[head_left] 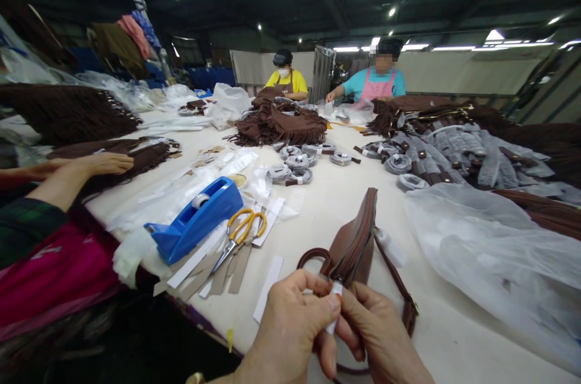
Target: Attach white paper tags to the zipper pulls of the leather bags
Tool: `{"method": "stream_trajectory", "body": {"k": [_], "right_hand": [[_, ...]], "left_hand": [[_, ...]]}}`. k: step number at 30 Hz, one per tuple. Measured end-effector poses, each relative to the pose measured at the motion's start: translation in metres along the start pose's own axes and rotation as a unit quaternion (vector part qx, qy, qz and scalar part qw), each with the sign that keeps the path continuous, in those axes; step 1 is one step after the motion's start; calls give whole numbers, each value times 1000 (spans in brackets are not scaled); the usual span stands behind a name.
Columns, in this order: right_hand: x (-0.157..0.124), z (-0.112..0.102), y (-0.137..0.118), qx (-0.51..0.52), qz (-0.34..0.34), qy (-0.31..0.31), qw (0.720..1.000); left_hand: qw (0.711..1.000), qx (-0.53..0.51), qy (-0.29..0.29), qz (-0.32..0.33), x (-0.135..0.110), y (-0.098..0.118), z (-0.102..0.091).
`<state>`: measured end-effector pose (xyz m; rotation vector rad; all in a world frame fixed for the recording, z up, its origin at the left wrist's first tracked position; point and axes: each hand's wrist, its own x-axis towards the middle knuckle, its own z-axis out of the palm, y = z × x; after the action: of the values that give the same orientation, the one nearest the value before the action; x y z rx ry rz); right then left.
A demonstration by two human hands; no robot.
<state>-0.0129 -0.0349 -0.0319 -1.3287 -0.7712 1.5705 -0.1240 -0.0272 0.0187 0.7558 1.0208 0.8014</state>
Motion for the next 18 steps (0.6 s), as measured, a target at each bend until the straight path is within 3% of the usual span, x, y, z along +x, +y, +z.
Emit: {"method": "stream_trajectory", "body": {"k": [5,7,8,9,11,13,14,15,18], "right_hand": [[-8,-14,1,-63,-30,-79,994],[-15,-24,-7,-148,-87,-38,984],[-19,-28,-14,-202,-147,3,968],[-22,-31,-22,-259,-232,42,937],[-27,-32,-45,-364,-421,72,828],[-27,-26,-69,-441,-544,13,714],[-26,-21,-80,-471,-563,-32,678],[-24,-17,-89,-498,-559,-77,659],[-14,-8,-104,-548,-503,-179,644]], "left_hand": [[1000,0,19,21,-1,1,1],[999,5,27,19,0,0,0],[999,6,31,19,0,0,0],[999,7,34,22,0,0,-1],[999,9,37,31,1,-1,-1],[998,11,35,44,1,-3,-1],[998,12,32,51,1,-4,-1],[998,12,29,57,1,-5,-2],[997,16,22,68,1,-6,-4]]}}
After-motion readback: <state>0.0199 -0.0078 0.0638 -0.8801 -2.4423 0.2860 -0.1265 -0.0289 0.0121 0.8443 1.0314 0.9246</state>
